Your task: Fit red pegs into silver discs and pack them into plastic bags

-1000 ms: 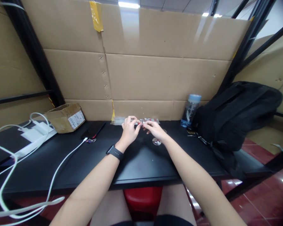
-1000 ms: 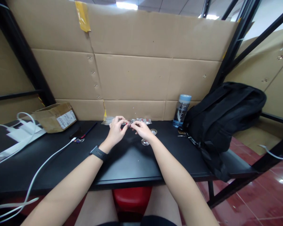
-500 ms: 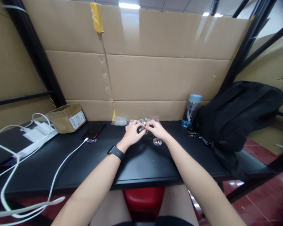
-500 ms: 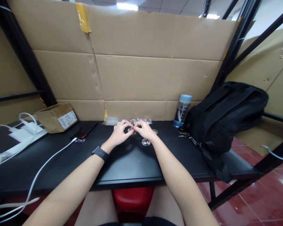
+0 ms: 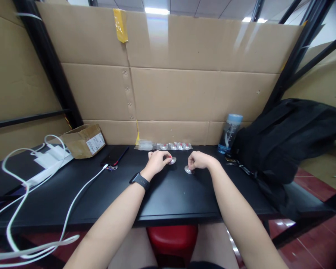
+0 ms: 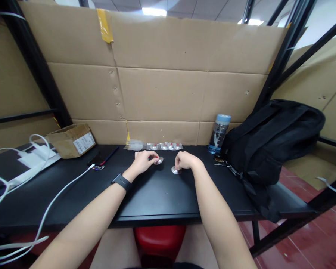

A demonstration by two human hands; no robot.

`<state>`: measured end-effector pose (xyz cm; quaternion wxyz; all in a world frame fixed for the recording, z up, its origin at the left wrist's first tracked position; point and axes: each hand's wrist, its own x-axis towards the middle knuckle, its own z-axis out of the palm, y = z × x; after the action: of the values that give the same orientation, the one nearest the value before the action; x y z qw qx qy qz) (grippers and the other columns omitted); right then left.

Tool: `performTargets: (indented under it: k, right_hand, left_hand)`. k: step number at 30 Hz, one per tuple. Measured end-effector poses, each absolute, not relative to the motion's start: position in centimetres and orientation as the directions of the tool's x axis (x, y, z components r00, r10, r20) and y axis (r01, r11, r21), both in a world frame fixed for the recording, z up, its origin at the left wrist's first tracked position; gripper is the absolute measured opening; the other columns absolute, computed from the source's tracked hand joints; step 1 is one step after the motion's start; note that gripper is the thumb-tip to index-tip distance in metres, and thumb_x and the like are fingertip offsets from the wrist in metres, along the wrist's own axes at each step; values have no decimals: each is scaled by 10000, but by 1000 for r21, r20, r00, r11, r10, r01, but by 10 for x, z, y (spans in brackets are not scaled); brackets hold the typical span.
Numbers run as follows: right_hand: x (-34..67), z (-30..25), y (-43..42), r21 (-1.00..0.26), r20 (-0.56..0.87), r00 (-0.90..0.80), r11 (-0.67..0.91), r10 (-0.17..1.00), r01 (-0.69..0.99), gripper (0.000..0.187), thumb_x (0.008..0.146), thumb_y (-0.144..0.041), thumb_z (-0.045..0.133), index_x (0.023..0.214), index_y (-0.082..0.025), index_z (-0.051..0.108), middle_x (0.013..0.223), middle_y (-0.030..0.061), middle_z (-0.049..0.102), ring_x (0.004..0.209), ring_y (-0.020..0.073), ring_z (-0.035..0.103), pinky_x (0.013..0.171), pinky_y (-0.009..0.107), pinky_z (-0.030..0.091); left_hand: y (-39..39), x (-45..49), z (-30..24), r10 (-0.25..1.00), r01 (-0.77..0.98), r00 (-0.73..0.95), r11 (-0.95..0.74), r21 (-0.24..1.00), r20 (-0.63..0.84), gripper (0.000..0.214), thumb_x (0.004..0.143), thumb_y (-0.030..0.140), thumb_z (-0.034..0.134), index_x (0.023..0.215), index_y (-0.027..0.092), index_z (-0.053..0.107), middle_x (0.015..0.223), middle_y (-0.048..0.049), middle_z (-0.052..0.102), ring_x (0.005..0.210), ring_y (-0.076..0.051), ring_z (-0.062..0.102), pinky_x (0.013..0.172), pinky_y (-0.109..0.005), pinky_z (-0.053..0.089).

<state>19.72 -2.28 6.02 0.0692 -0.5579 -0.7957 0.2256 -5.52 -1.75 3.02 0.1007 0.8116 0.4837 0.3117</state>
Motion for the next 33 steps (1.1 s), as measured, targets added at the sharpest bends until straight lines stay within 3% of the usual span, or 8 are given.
performTargets:
  k: [4,6,11,15,18,23,27,33]
  right_hand:
    - [196,56,-20,-367,-153,-293,221,944,904,73,666,-137,791,634,-189,752,701,52,751,679,184,667,610,257,432]
    - [193,53,-18,-397,-56,-329,281,943,874,72,703,-142,768,653,-185,741,705,51,743,683,183,659,628,263,432]
    - [171,41,-9,-643,266,-399,470,878,605,166,850,-323,699,770,-178,699,704,21,706,648,162,642,626,262,459]
    - [150,28,-6,-874,246,-343,361,906,326,280,842,-447,732,813,-183,642,731,30,705,673,175,713,581,248,520]
    - [142,22,-8,-960,222,-297,261,929,98,349,805,-489,775,855,-186,609,885,51,718,764,188,761,639,265,593]
    - [142,23,-14,-978,207,-331,193,921,-75,403,748,-458,842,940,-199,600,1028,58,697,751,198,775,656,292,635]
    - [141,23,-15,-977,214,-315,193,925,-95,526,742,-355,858,1191,-271,597,1119,58,702,763,178,770,681,298,644]
    - [132,18,-9,-960,281,-246,274,927,-62,469,769,-363,822,1206,-225,719,1184,94,711,755,138,737,729,297,633]
  left_hand:
    - [-19,-54,33,856,719,317,-497,486,408,163,900,355,633,825,286,759,903,6,789,925,-231,679,954,-409,333]
    - [-21,-53,34,867,712,300,-482,512,398,157,898,352,632,830,283,756,908,7,790,913,-227,691,941,-399,357]
    - [-20,-52,33,902,671,242,-422,609,358,120,871,354,652,862,282,749,904,5,792,902,-229,720,892,-367,444]
    - [-12,-54,26,901,586,234,-431,686,366,153,876,397,648,890,278,743,924,-11,792,961,-235,725,899,-357,498]
    - [-4,-56,19,900,533,222,-435,726,376,183,883,419,646,907,263,739,938,-28,791,968,-237,729,913,-361,521]
    - [4,-57,11,903,480,206,-428,766,376,195,882,400,643,951,250,747,934,-44,791,950,-238,738,908,-363,543]
    - [5,-56,9,903,467,193,-428,774,383,186,879,392,653,938,242,746,947,-46,790,958,-238,741,899,-350,551]
    - [6,-57,8,910,447,125,-408,796,396,197,891,398,653,975,240,735,953,-49,791,940,-229,745,894,-337,555]
